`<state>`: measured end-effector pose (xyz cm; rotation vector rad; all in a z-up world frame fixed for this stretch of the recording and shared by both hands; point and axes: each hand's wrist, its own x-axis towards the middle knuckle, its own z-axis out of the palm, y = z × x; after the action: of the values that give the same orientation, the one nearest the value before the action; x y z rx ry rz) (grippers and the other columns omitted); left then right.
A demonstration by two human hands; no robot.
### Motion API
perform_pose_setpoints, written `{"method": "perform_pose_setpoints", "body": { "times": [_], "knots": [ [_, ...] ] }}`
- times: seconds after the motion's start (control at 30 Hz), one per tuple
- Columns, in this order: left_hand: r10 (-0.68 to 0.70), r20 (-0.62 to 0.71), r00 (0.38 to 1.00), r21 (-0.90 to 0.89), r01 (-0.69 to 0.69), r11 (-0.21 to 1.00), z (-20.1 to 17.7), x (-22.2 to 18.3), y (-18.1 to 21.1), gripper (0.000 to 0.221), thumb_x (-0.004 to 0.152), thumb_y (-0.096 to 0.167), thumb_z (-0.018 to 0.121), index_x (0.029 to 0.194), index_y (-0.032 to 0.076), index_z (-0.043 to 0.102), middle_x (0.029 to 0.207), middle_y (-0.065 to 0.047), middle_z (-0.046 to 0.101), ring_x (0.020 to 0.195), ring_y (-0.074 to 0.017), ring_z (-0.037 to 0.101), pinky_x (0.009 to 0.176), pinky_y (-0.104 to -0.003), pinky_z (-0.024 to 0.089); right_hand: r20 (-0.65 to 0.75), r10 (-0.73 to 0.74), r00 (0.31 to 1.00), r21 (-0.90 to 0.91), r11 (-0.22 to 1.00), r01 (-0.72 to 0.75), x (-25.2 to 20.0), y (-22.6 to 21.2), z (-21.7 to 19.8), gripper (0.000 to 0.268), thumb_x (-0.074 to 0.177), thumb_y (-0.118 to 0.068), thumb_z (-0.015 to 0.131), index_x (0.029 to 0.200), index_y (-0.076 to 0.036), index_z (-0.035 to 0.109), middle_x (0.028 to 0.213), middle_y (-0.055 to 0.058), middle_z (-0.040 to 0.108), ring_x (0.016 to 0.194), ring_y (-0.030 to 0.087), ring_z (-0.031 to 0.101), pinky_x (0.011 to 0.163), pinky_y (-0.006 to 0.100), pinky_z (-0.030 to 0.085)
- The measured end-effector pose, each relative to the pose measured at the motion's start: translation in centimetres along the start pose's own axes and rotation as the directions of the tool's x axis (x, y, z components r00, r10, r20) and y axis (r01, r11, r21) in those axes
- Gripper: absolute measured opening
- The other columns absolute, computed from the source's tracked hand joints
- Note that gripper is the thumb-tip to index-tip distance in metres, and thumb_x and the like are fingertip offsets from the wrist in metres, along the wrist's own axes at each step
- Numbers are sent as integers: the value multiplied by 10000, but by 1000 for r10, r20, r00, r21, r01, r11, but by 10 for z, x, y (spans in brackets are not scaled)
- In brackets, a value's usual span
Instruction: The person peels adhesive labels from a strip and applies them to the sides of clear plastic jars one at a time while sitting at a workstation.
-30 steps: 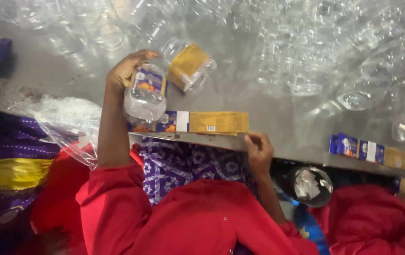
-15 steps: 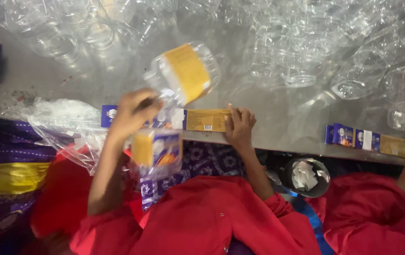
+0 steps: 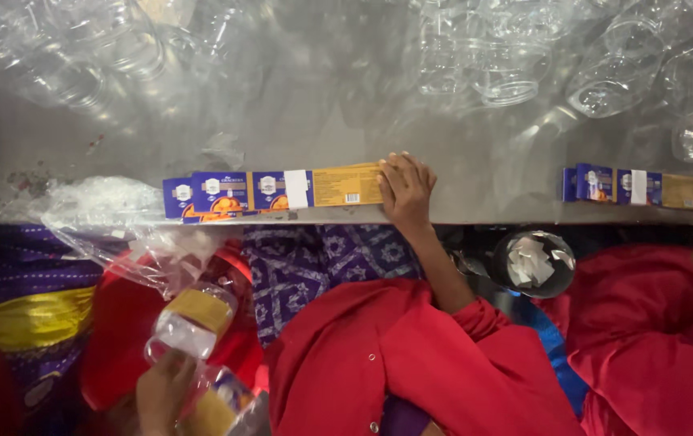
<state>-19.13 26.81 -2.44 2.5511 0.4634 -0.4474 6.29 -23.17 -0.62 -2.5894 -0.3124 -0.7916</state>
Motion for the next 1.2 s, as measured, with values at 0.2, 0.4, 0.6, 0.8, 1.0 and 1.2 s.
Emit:
{"method": "perform_pose_setpoints", "body": {
  "times": [0.2, 0.4, 0.6, 0.8, 1.0, 1.2],
  "knots": [
    [348, -354, 868, 307, -244, 920, 12, 64, 128, 239, 1051, 294, 575, 1035, 104, 720, 914, -151, 722, 838, -342, 697, 762, -444, 557, -55, -10, 998, -7, 1000, 10, 0, 3, -1, 224, 988, -178, 709, 1185, -72, 722, 1263, 80, 671, 1266, 297, 573, 1088, 463, 353],
    [725, -323, 608, -58, -777, 626, 62, 98, 309, 207, 924, 156, 670, 1082, 22, 671, 1057, -186, 670, 971, -365, 628, 858, -486, 498, -145, -53, 988, -59, 997, 45, -8, 0, 1, 158, 937, -177, 735, 1075, -103, 711, 1064, 75, 642, 1080, 343, 562, 1036, 473, 349],
    [891, -315, 327, 288, -862, 418, 102, 119, 387, 492, 812, 139, 665, 1269, -33, 608, 1341, -195, 586, 1276, -352, 540, 1058, -465, 418, -199, -51, 979, 18, 998, 56, -10, 5, 2, 151, 962, -157, 723, 1085, -86, 671, 1072, 84, 664, 1055, 324, 587, 1096, 496, 354],
    [878, -294, 378, 179, -881, 439, 108, 123, 390, 462, 831, 184, 674, 1250, -4, 618, 1339, -181, 581, 1275, -362, 520, 1055, -498, 411, -130, 118, 984, 170, 981, -95, -13, 24, 0, 344, 871, -260, 735, 1132, -42, 683, 999, 99, 679, 956, 283, 614, 1067, 500, 338],
    [796, -449, 406, -58, -902, 428, 104, 122, 381, 255, 905, 71, 668, 1152, 14, 696, 1251, -179, 671, 1228, -378, 602, 1039, -497, 487, 284, 499, 819, 753, 413, -512, -22, 50, -9, 415, 928, -323, 712, 1199, -10, 687, 1059, 107, 695, 992, 227, 626, 990, 425, 432],
    [628, -498, 598, -384, -801, 459, 84, 115, 403, 172, 934, 23, 658, 1090, -17, 715, 1173, -174, 707, 1122, -352, 673, 978, -436, 533, 187, 215, 958, 666, 690, -285, -38, 48, -14, 618, 866, -358, 746, 1356, -23, 572, 1218, 192, 637, 1147, 335, 573, 1017, 442, 412]
  ]
}}
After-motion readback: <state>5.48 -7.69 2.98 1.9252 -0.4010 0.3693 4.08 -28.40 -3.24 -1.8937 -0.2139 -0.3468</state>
